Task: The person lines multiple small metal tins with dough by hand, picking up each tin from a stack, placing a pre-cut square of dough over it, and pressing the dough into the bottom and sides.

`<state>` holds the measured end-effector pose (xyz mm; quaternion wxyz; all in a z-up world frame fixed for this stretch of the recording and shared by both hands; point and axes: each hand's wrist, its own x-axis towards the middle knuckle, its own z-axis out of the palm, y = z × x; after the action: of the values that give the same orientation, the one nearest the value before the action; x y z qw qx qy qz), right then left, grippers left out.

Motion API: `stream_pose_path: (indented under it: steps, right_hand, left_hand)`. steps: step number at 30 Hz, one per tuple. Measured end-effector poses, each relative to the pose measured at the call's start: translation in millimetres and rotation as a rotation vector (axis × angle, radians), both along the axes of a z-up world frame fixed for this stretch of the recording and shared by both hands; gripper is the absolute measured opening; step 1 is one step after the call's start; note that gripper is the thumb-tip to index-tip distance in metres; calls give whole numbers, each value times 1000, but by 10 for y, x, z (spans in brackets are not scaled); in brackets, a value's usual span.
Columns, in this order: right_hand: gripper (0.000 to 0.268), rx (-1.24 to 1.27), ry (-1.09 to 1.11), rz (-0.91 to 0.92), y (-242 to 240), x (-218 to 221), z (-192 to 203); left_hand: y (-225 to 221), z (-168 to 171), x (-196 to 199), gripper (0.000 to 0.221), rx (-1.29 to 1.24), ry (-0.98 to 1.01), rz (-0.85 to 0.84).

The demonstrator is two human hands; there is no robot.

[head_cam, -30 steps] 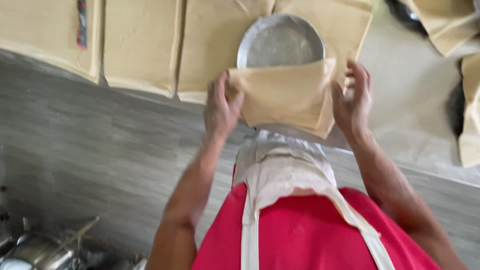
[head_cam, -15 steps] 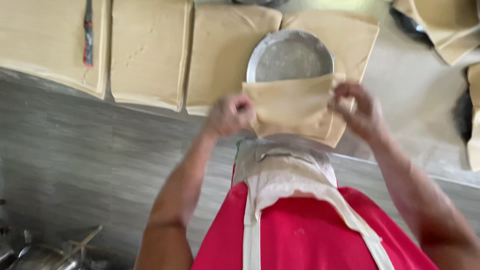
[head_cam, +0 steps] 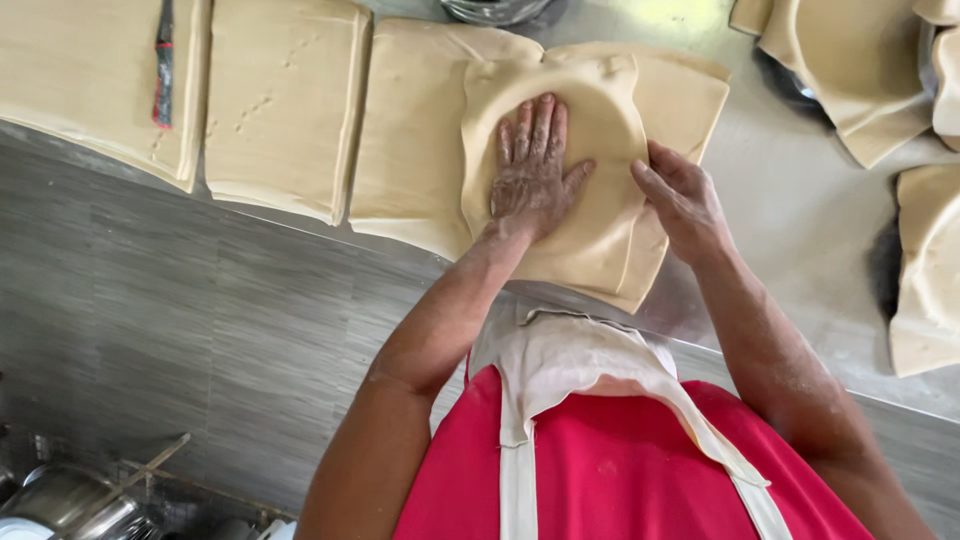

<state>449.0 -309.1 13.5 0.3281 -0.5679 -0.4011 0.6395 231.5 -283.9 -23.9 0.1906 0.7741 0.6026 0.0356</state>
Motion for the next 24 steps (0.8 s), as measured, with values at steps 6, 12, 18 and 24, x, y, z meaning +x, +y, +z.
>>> stream_pose_path:
  steps: [6, 12, 18, 24]
  right_hand:
    - [37, 36, -6, -96, -9, -82, -168]
    - [31, 86, 30, -179, -57, -118, -282]
    - [31, -6, -143, -252, -46, -175, -313]
    - [42, 547, -393, -202, -192, -304, -231]
  left_hand:
    - [-81, -247, 372, 81, -17, -25, 14]
    - [-397, -186, 388, 68, -61, -219, -318]
    - [-569, 362, -329, 55, -274, -374, -582]
    - [-282, 684, -1082, 39, -226, 127, -344]
